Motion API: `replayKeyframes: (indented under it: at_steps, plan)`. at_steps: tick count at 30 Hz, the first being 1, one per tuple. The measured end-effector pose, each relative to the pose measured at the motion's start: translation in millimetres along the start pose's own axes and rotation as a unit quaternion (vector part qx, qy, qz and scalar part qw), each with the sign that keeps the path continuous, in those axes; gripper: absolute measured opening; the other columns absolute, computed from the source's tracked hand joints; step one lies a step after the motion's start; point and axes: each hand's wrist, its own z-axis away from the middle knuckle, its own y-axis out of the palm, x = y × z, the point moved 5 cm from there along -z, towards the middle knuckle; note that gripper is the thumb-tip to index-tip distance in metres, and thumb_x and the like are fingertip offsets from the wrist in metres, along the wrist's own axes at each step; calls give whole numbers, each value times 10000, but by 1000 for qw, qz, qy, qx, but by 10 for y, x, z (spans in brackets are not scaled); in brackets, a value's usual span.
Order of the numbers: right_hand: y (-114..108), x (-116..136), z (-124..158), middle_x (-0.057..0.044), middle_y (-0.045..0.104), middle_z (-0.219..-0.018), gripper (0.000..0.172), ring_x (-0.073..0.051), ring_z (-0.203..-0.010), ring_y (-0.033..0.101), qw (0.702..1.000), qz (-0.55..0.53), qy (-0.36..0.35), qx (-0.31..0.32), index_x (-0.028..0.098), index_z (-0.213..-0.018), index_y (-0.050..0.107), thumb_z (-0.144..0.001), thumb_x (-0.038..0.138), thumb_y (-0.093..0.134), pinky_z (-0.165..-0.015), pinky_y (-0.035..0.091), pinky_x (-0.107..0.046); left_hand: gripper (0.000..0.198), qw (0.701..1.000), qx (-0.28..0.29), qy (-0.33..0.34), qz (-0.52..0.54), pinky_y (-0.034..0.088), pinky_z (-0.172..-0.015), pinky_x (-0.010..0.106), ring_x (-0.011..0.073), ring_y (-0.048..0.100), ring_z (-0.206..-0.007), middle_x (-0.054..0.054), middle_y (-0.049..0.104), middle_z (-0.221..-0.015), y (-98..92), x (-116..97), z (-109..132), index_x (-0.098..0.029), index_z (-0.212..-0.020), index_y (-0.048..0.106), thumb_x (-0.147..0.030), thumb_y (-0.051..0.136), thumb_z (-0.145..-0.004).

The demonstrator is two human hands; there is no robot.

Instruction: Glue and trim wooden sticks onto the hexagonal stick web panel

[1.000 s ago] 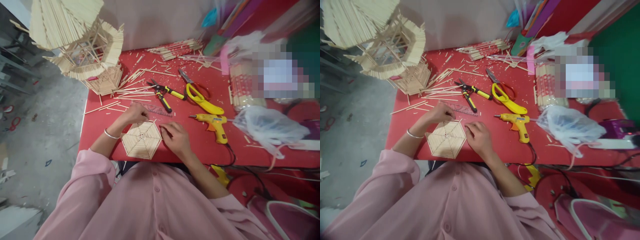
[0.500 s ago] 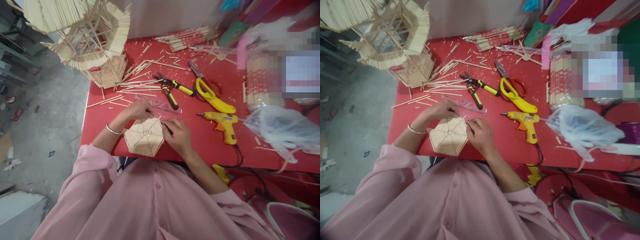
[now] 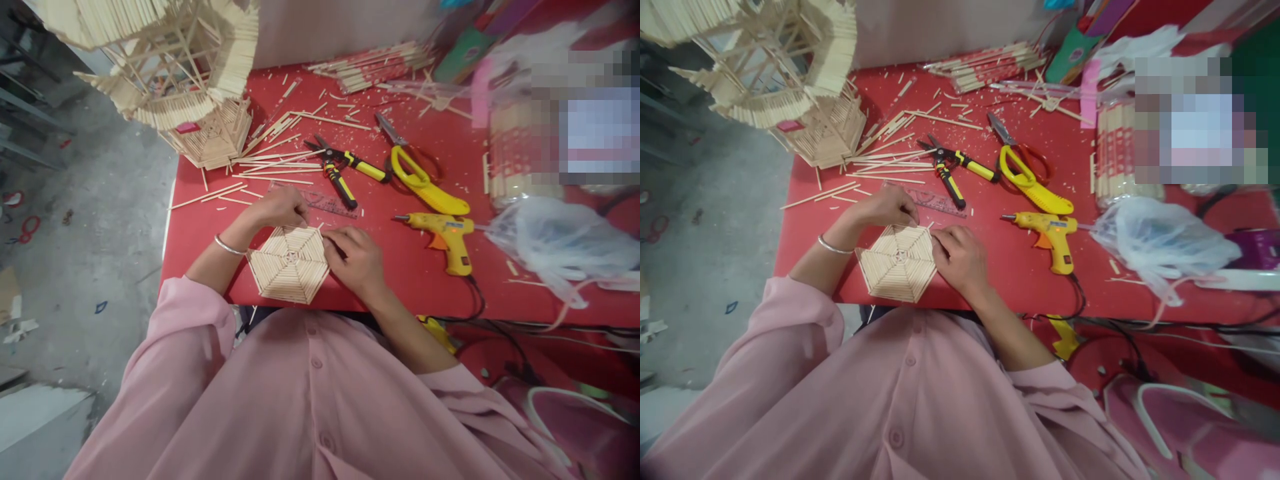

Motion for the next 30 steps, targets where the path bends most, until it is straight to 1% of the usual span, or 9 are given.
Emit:
replayKeyframes:
  at_steps: [5,11,16,22,26,30]
  plan:
    - [6,4,-4,-103,780,-989,309,-258,-958,716,1000,6,1,-2,242,-1085,815,-1037,335,524,-866,572,-418,116,1000,-1,-3,-21,393,-575,245,145,634,-633,6,719,-614,6,20,-8,-185,-706,818,-137,721,-665]
    - [19,-10,-4,-96,772,-983,295,-256,-950,707,1000,-5,11,-4,257,-1070,813,-1028,342,534,-851,564,-418,87,1000,-4,4,-1,385,-559,234,127,604,-592,3,694,-583,3,21,1,-171,-693,806,-147,727,-665]
    - [16,-11,-9,-86,775,-976,291,-253,-952,715,1000,3,7,-7,270,-1063,816,-1030,344,536,-848,571,-415,108,1000,-1,5,-11,384,-552,234,128,602,-593,-2,691,-583,11,-15,11,-173,-689,800,-129,704,-667]
    - [9,-6,-11,-95,775,-978,296,-256,-949,718,1000,1,7,-5,253,-1071,817,-1032,334,536,-838,573,-415,107,1000,-4,-2,-17,389,-583,241,124,597,-592,-9,684,-579,8,-35,13,-164,-677,796,-105,707,-670]
    - [5,3,-5,-90,778,-978,295,-253,-948,722,1000,12,-2,-9,253,-1076,818,-1034,332,537,-829,576,-405,93,1000,-2,6,-23,388,-588,240,121,598,-595,-22,679,-573,6,-37,15,-173,-668,787,-125,708,-672]
    - [1,7,-4,-106,775,-967,312,-256,-935,720,1000,16,-12,-16,217,-1071,820,-1036,332,532,-807,568,-393,82,1000,4,-2,-26,398,-611,258,135,604,-617,2,691,-604,9,-46,25,-151,-682,784,-119,709,-676]
